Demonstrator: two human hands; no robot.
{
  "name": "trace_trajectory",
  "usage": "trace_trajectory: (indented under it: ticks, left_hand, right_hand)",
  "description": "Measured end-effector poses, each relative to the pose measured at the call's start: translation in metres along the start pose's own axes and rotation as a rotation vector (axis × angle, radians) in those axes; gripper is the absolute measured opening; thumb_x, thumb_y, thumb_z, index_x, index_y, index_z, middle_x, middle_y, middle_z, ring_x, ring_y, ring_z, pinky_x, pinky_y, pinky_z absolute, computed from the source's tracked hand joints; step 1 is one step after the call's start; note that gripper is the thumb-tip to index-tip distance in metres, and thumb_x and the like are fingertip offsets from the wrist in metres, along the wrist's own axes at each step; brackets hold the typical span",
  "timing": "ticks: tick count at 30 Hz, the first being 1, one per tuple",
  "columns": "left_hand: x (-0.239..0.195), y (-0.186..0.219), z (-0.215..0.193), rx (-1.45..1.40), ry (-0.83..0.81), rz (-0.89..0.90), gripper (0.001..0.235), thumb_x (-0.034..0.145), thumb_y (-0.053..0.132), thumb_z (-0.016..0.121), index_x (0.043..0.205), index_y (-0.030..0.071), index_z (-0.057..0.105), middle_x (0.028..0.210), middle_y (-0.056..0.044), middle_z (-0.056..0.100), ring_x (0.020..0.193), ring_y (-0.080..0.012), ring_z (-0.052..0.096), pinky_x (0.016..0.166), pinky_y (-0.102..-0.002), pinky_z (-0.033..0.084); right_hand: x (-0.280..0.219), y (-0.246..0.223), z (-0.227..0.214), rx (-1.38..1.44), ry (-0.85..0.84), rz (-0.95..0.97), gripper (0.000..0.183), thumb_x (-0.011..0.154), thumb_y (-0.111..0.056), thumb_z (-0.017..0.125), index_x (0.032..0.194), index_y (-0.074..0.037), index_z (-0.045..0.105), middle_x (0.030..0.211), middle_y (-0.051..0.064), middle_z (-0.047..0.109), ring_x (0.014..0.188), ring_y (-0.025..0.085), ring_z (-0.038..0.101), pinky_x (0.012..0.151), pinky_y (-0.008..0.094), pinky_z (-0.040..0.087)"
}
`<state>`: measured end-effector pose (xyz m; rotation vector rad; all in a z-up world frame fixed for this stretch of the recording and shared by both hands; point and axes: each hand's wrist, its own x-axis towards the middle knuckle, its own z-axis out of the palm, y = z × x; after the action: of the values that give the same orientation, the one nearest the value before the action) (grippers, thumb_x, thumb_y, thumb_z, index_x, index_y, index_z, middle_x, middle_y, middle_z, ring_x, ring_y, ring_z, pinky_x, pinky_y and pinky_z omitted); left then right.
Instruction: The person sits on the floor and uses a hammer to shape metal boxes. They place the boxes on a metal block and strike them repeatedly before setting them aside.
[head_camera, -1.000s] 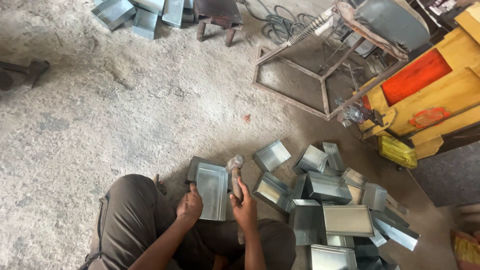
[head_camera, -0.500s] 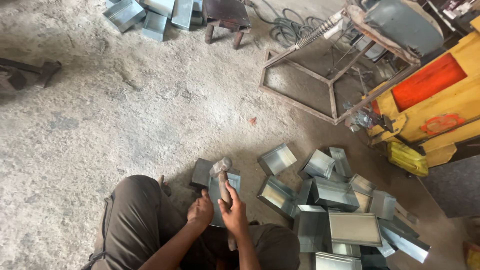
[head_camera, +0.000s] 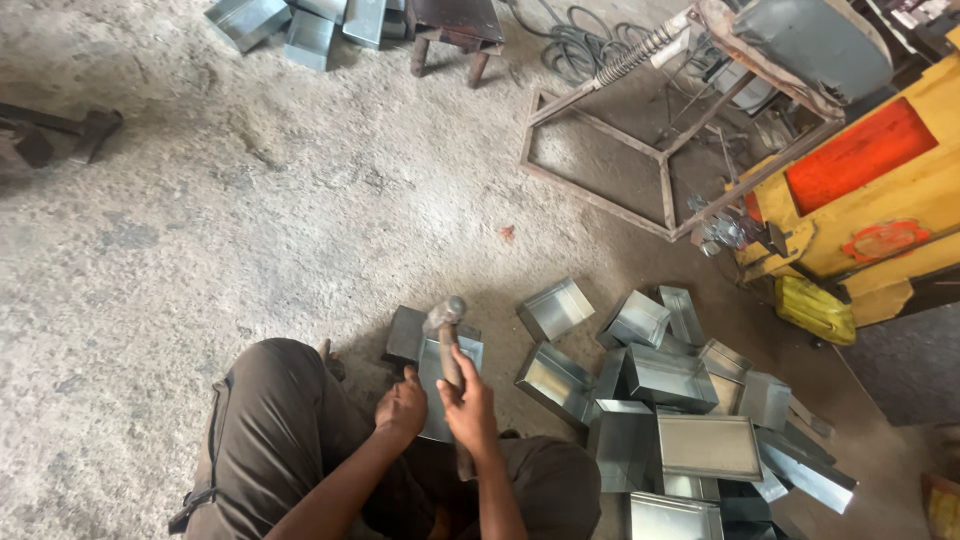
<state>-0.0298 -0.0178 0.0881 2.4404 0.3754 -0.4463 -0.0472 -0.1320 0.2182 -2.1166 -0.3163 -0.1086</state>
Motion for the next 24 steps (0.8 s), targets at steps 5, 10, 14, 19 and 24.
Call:
trace_trajectory:
  ticks: [5, 10, 14, 19, 24]
  left_hand:
    - [0.012, -0.008, 0.006, 0.052, -0.028, 0.031, 0.040, 0.097, 0.013, 0.050, 0.134, 0.000, 0.042, 0.115, -0.026, 0.072, 0.108, -0.0383, 0.072, 0.089, -0.044, 0.061]
    - [-0.004, -0.007, -0.040, -0.278, -0.218, -0.053, 0.062, 0.093, 0.028, 0.060, 0.141, -0.003, 0.036, 0.114, -0.030, 0.071, 0.099, -0.0417, 0.076, 0.076, -0.048, 0.063]
    - [-0.025, 0.003, -0.083, -0.761, -0.302, -0.182, 0.084, 0.086, 0.041, 0.071, 0.146, -0.003, 0.033, 0.119, -0.031, 0.066, 0.095, -0.0429, 0.077, 0.064, -0.054, 0.065]
    - [0.004, -0.011, -0.090, -0.990, -0.233, -0.300, 0.077, 0.087, 0.049, 0.068, 0.141, 0.000, 0.043, 0.125, -0.024, 0.060, 0.102, -0.0387, 0.069, 0.070, -0.057, 0.065]
    - [0.148, 0.003, -0.192, -1.266, 0.131, 0.074, 0.069, 0.100, 0.055, 0.055, 0.134, -0.004, 0.058, 0.111, -0.024, 0.062, 0.090, -0.0299, 0.062, 0.072, -0.047, 0.055]
  right_hand:
    - [-0.009, 0.005, -0.036, 0.044, 0.053, 0.203, 0.064, 0.093, -0.016, 0.072, 0.151, -0.023, 0.048, 0.082, 0.009, 0.072, 0.053, 0.012, 0.062, 0.047, 0.032, 0.053]
    - [-0.021, 0.077, -0.066, 0.270, 0.186, 0.385, 0.069, 0.093, -0.012, 0.067, 0.154, -0.025, 0.037, 0.076, 0.007, 0.063, 0.046, 0.014, 0.054, 0.041, 0.033, 0.048]
    - [-0.020, 0.154, -0.070, 0.345, 0.213, 0.517, 0.066, 0.094, -0.007, 0.061, 0.154, -0.021, 0.038, 0.072, 0.011, 0.060, 0.045, 0.018, 0.054, 0.039, 0.037, 0.046]
    - [-0.005, 0.190, -0.065, 0.492, 0.212, 0.660, 0.067, 0.093, -0.003, 0.061, 0.153, -0.019, 0.036, 0.068, 0.016, 0.060, 0.043, 0.025, 0.056, 0.037, 0.044, 0.047]
    - [0.003, 0.193, -0.056, 0.602, 0.263, 0.803, 0.069, 0.093, -0.001, 0.065, 0.151, -0.030, 0.039, 0.067, 0.022, 0.056, 0.041, 0.031, 0.054, 0.036, 0.049, 0.043]
